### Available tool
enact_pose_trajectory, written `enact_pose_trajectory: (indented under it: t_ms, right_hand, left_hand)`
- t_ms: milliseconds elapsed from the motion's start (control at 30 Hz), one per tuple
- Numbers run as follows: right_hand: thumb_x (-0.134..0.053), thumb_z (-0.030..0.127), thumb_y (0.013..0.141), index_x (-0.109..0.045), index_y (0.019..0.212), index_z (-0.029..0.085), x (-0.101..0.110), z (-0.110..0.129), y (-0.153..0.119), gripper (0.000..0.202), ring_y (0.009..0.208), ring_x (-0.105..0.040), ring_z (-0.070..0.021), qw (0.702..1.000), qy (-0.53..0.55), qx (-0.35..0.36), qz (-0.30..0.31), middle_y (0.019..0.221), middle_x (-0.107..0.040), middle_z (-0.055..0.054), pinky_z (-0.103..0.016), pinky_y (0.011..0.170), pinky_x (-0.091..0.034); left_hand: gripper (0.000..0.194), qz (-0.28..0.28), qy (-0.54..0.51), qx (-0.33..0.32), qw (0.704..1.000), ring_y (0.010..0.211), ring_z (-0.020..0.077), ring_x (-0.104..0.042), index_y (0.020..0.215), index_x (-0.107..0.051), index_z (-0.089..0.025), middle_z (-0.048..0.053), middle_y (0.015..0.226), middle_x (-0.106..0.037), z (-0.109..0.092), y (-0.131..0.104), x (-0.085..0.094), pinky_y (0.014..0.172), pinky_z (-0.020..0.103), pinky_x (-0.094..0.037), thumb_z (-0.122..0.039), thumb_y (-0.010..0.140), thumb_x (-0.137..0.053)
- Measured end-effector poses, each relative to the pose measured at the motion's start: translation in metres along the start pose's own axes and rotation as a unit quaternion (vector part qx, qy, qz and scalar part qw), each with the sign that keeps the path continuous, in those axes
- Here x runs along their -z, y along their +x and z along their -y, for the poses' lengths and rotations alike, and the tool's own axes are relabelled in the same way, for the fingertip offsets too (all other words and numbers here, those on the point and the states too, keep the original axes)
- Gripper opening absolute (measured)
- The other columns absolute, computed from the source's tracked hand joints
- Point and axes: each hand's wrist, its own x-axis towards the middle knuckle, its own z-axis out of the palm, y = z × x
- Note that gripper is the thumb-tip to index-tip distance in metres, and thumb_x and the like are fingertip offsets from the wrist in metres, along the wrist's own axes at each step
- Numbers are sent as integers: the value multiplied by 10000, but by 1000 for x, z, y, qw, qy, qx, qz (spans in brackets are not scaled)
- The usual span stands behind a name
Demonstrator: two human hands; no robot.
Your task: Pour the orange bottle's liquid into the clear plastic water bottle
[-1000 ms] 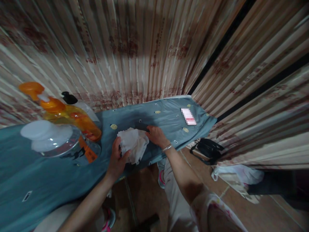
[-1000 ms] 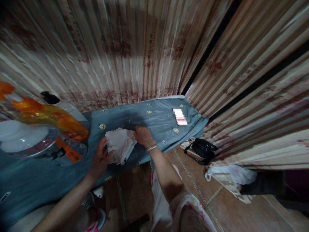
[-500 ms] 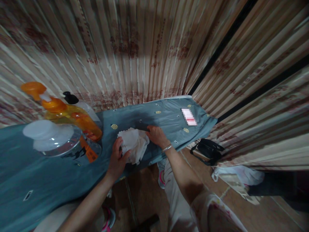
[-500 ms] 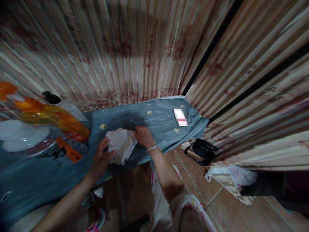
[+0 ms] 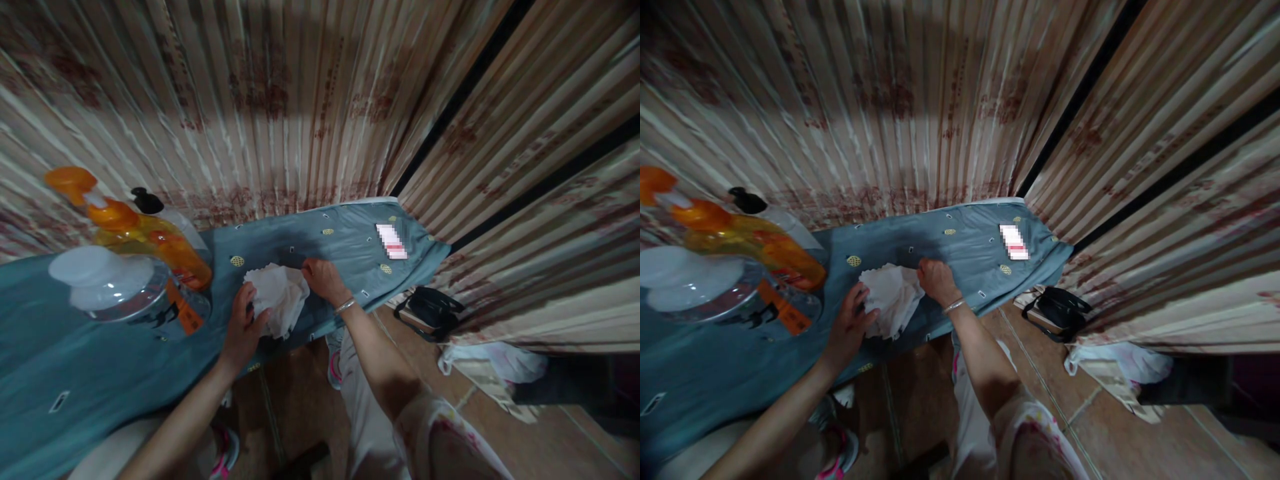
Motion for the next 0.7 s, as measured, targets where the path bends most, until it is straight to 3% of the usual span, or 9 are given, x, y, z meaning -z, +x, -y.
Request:
enact_pose_trajectory:
  t_ms: [433, 700]
  right_hand:
    - [-451, 224, 1118, -763, 1195, 180, 4, -2, 0, 325, 1074, -763, -250, 999, -22, -13, 25, 1155, -826, -152, -307, 848, -507]
    - [-541, 306, 1110, -756, 1226, 152, -3, -2, -1, 288, 1107, -765, -246, 999, -18, -2, 36, 1185, -828, -142, -301, 885, -521]
  left_hand:
    - [726, 6, -8, 6, 1000, 1532, 334, -535, 1466, -560, -316, 154, 1607, -565, -4, 1, 3, 1260, 568, -416, -414, 794, -815]
    - [729, 6, -14, 9, 1000, 1523, 336, -541, 1460, -563, -301, 163, 1616, -551, -4, 1, 2, 1249, 568, -427, -400, 783, -813]
